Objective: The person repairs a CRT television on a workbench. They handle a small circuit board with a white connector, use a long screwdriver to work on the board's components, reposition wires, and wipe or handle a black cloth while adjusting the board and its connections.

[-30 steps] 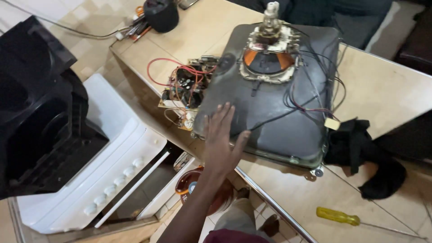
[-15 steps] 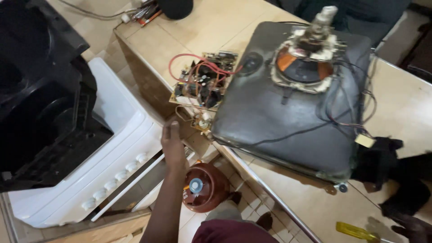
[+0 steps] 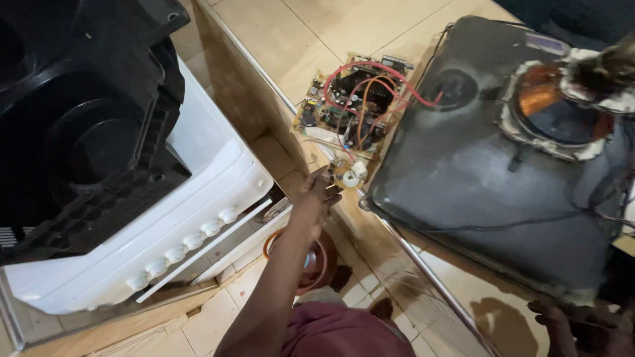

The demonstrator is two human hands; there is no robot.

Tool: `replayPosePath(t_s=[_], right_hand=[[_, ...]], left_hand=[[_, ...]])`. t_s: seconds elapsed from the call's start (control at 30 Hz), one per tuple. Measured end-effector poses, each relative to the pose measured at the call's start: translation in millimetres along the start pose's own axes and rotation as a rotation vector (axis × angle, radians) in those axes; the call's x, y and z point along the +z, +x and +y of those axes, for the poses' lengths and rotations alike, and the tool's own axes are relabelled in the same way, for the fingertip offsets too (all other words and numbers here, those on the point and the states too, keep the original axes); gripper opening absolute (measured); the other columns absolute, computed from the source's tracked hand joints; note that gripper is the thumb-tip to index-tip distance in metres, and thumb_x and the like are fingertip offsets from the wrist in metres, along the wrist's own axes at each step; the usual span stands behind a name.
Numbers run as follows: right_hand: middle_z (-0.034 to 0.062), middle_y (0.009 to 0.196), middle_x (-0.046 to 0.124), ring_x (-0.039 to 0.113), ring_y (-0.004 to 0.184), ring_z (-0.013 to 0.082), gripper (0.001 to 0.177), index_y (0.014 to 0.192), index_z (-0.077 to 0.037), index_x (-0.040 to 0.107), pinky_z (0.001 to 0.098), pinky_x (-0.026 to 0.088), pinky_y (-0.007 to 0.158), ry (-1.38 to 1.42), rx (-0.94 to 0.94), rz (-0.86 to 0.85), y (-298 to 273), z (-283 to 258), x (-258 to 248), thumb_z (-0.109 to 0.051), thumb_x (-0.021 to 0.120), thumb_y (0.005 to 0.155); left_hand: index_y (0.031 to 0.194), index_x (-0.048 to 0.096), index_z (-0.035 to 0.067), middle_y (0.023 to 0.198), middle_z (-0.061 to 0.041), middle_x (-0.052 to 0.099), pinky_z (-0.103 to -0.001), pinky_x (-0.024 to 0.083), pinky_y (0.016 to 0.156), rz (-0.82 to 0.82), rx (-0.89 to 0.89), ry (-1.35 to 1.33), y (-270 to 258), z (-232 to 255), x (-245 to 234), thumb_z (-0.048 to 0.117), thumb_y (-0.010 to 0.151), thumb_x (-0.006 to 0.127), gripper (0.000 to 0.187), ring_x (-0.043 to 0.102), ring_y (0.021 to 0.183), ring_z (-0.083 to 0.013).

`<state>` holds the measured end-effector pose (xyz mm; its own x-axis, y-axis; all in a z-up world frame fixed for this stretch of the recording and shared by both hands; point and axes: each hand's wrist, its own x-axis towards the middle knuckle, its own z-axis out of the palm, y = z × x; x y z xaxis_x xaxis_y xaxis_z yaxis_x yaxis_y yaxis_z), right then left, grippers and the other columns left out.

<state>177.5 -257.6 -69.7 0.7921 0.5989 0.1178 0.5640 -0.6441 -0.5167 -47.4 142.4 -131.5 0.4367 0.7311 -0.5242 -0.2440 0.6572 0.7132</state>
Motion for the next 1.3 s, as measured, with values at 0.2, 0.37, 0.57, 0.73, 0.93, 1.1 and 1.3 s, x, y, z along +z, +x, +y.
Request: replayPosePath(t_s=[0.2, 0.37, 0.57, 0.73, 0.93, 1.1, 1.3], right_hand=[[0.0264, 0.088, 0.072, 0.069, 0.073, 0.0332, 0.015, 0.097, 0.021, 0.07, 0.0414, 0.058, 0.078, 0.171, 0.163, 0.103, -22, -88, 11, 0.009, 0.071, 0.106], [0.0286, 0.089, 0.071, 0.07, 0.073, 0.0346, 0.012, 0.102, 0.018, 0.064, 0.0433, 0.059, 0.076, 0.19, 0.016, 0.08, -16, -114, 22, 0.007, 0.067, 0.104], [0.0199, 0.091, 0.074, 0.068, 0.07, 0.0277, 0.015, 0.104, 0.013, 0.062, 0.0379, 0.054, 0.072, 0.034, -0.103, 0.083, -9, -136, 22, 0.001, 0.071, 0.105], [0.0169, 0.094, 0.076, 0.068, 0.07, 0.0247, 0.009, 0.102, 0.013, 0.066, 0.0338, 0.051, 0.067, 0.058, -0.041, 0.086, -13, -136, 24, 0.006, 0.072, 0.102], [0.0143, 0.095, 0.078, 0.068, 0.066, 0.0237, 0.016, 0.11, 0.011, 0.066, 0.0346, 0.052, 0.064, 0.026, -0.016, 0.066, -16, -127, 14, -0.001, 0.07, 0.1], [0.0055, 0.089, 0.077, 0.063, 0.065, 0.0179, 0.01, 0.103, 0.002, 0.071, 0.0298, 0.046, 0.063, 0.119, 0.058, 0.079, -18, -120, 2, -0.006, 0.07, 0.096], [0.0024, 0.089, 0.078, 0.066, 0.066, 0.0153, 0.029, 0.119, -0.001, 0.071, 0.0279, 0.046, 0.063, 0.139, 0.102, 0.09, -21, -74, -11, -0.012, 0.074, 0.092]], left_hand=[[0.143, 0.056, 0.001, 0.138, -0.014, 0.061, -0.041, 0.051, 0.094, -0.187, -0.009, -0.208, -3, 18, -7, 0.017, 0.097, 0.06, 0.049, 0.06, 0.111, -0.0265], [0.152, 0.043, -0.003, 0.141, -0.021, 0.053, -0.04, 0.048, 0.1, -0.37, -0.014, -0.258, -19, 30, -10, 0.006, 0.091, 0.048, 0.062, 0.056, 0.111, -0.0266], [0.153, 0.043, 0.009, 0.142, -0.011, 0.054, -0.026, 0.04, 0.088, -0.484, 0.162, 0.132, -49, 43, -4, -0.004, 0.094, 0.05, 0.061, 0.051, 0.108, -0.0162], [0.151, 0.038, 0.0, 0.147, -0.016, 0.052, -0.031, 0.039, 0.105, -0.583, 0.423, 0.419, -56, 38, 1, -0.001, 0.093, 0.054, 0.06, 0.051, 0.125, -0.0224], [0.154, 0.041, 0.002, 0.127, -0.02, 0.064, -0.033, 0.05, 0.09, -0.549, 0.218, 0.497, -77, 40, 29, 0.005, 0.089, 0.058, 0.067, 0.061, 0.105, -0.0228], [0.151, 0.04, 0.005, 0.116, -0.013, 0.064, -0.029, 0.053, 0.08, -0.657, 0.344, 0.525, -97, 38, 64, -0.007, 0.089, 0.057, 0.066, 0.063, 0.099, -0.0185], [0.149, 0.045, 0.01, 0.132, -0.015, 0.065, -0.041, 0.049, 0.101, -0.581, 0.573, 0.75, -124, 29, 104, 0.004, 0.084, 0.062, 0.067, 0.064, 0.116, -0.0251]])
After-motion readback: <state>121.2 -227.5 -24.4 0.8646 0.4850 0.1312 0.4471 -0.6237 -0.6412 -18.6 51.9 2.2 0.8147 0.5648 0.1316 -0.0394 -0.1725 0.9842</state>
